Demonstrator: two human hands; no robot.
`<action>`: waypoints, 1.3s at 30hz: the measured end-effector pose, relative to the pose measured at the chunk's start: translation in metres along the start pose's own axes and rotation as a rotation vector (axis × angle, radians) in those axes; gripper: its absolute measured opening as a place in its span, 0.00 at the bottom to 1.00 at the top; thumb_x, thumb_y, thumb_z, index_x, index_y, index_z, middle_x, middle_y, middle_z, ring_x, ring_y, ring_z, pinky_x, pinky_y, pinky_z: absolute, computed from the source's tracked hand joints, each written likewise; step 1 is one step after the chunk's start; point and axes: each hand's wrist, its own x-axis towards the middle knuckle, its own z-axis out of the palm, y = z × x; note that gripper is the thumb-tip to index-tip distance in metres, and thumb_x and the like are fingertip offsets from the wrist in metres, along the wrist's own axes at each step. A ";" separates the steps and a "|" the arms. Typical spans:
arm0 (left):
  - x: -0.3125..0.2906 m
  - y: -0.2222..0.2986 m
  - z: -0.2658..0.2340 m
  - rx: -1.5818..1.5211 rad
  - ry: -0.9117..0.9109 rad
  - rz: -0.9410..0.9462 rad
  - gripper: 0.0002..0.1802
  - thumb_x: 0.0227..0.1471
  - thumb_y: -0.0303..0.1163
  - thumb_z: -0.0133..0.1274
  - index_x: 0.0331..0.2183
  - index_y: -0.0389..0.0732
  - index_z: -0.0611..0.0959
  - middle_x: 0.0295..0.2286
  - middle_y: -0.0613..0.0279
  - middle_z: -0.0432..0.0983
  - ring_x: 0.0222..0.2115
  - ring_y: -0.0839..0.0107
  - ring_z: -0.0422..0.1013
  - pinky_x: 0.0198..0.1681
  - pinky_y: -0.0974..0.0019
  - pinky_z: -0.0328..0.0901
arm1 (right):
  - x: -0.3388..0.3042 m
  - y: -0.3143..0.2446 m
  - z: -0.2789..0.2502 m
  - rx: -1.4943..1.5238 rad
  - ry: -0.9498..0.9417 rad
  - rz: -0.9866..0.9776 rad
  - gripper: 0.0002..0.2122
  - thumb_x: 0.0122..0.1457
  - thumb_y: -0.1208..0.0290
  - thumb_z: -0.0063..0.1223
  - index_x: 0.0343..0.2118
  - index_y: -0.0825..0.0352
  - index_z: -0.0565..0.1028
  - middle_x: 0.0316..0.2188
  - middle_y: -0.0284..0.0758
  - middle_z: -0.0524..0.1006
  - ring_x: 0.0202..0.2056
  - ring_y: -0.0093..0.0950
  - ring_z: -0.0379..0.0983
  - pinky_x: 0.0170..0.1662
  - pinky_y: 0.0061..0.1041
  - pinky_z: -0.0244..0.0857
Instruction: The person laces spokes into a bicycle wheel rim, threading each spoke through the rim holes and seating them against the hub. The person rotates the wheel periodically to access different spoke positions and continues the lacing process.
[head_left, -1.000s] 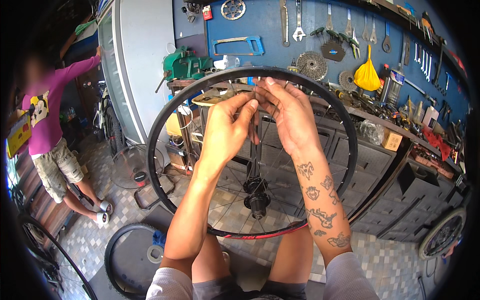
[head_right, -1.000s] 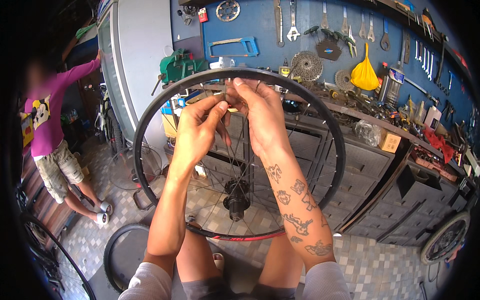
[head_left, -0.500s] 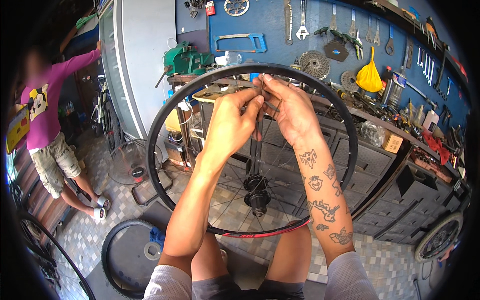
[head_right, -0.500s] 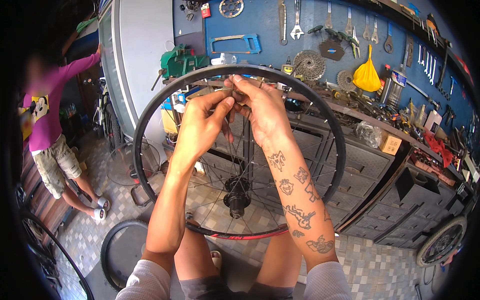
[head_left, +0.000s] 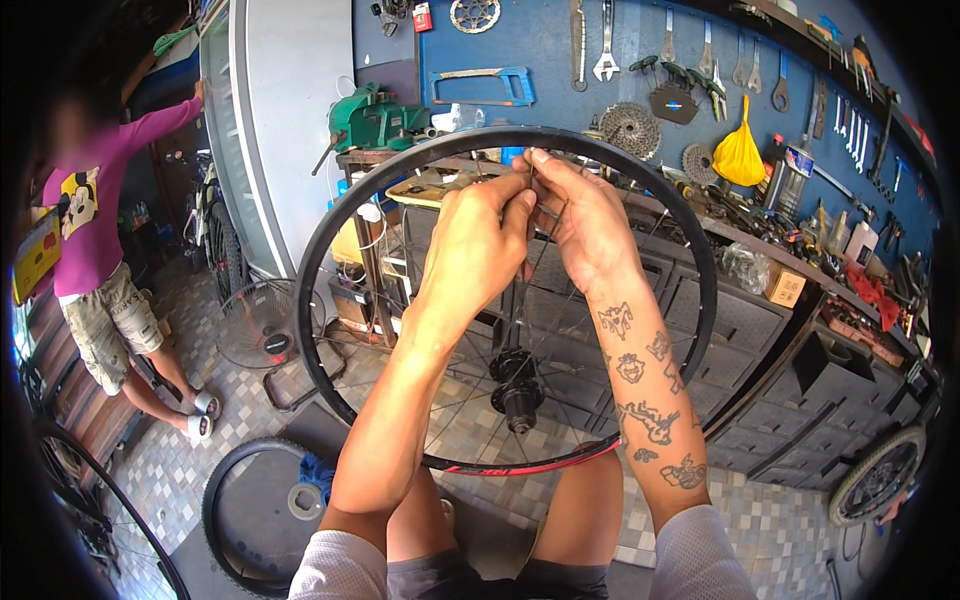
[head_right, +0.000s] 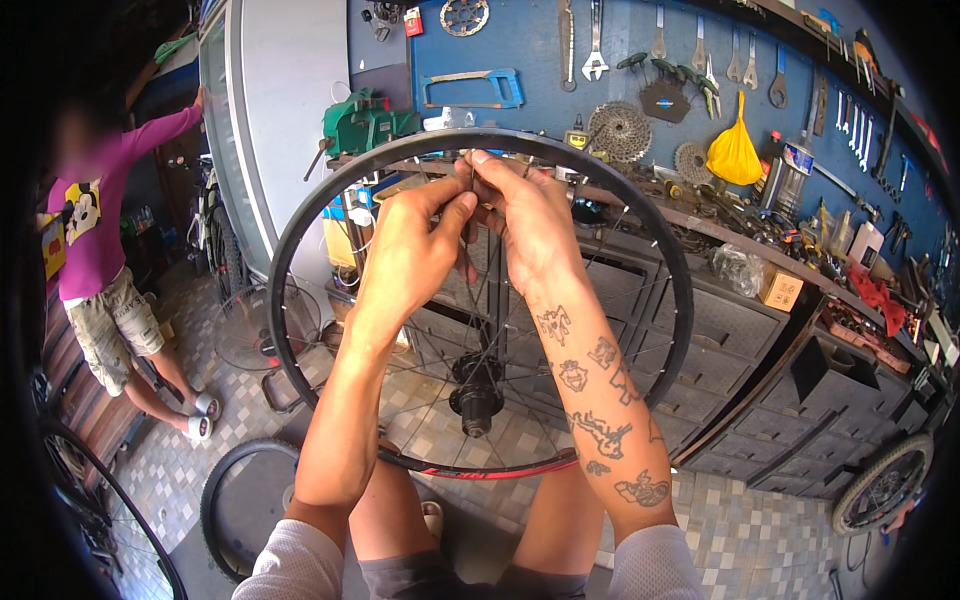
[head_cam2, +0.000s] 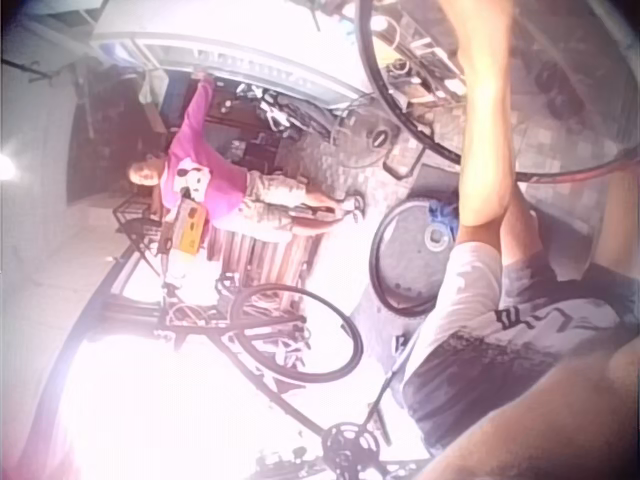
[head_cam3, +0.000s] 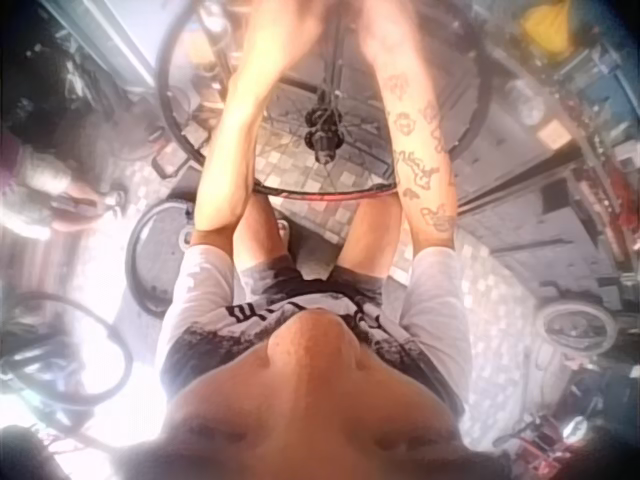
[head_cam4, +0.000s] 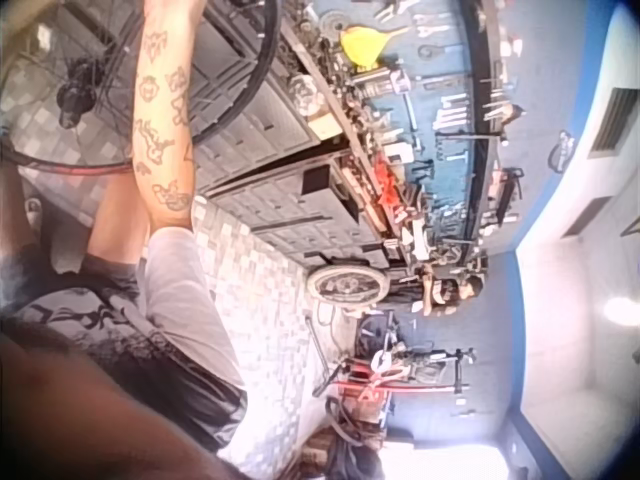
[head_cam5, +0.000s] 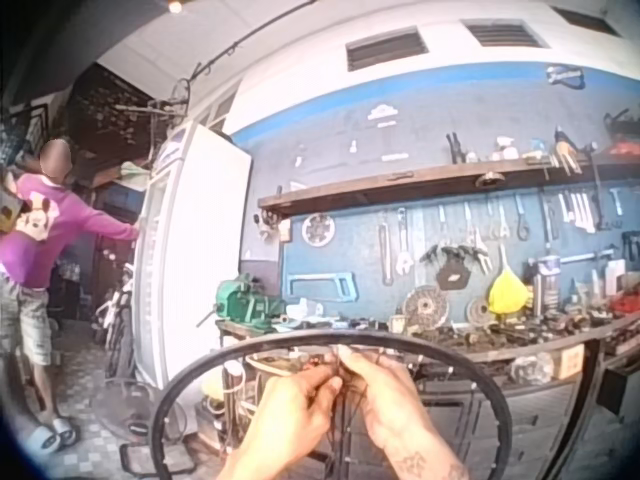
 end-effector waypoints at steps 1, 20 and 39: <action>0.000 0.000 0.000 0.024 -0.001 0.011 0.12 0.66 0.26 0.50 0.34 0.29 0.84 0.19 0.47 0.79 0.17 0.57 0.80 0.25 0.54 0.71 | 0.000 0.000 0.001 -0.006 0.001 -0.003 0.13 0.70 0.63 0.58 0.50 0.65 0.81 0.48 0.33 0.84 0.46 0.22 0.79 0.49 0.28 0.70; -0.006 -0.004 0.003 0.020 0.090 0.033 0.11 0.64 0.24 0.51 0.38 0.28 0.85 0.20 0.40 0.80 0.20 0.49 0.80 0.28 0.50 0.71 | 0.001 0.001 0.001 0.062 -0.005 -0.016 0.10 0.68 0.65 0.60 0.44 0.67 0.83 0.41 0.31 0.85 0.40 0.21 0.78 0.43 0.26 0.74; -0.003 -0.006 0.021 0.120 0.184 0.056 0.11 0.66 0.28 0.53 0.42 0.28 0.84 0.24 0.44 0.81 0.23 0.52 0.79 0.28 0.52 0.70 | 0.000 0.002 0.001 0.034 0.023 -0.047 0.09 0.68 0.65 0.60 0.44 0.65 0.83 0.40 0.32 0.84 0.40 0.21 0.78 0.39 0.24 0.70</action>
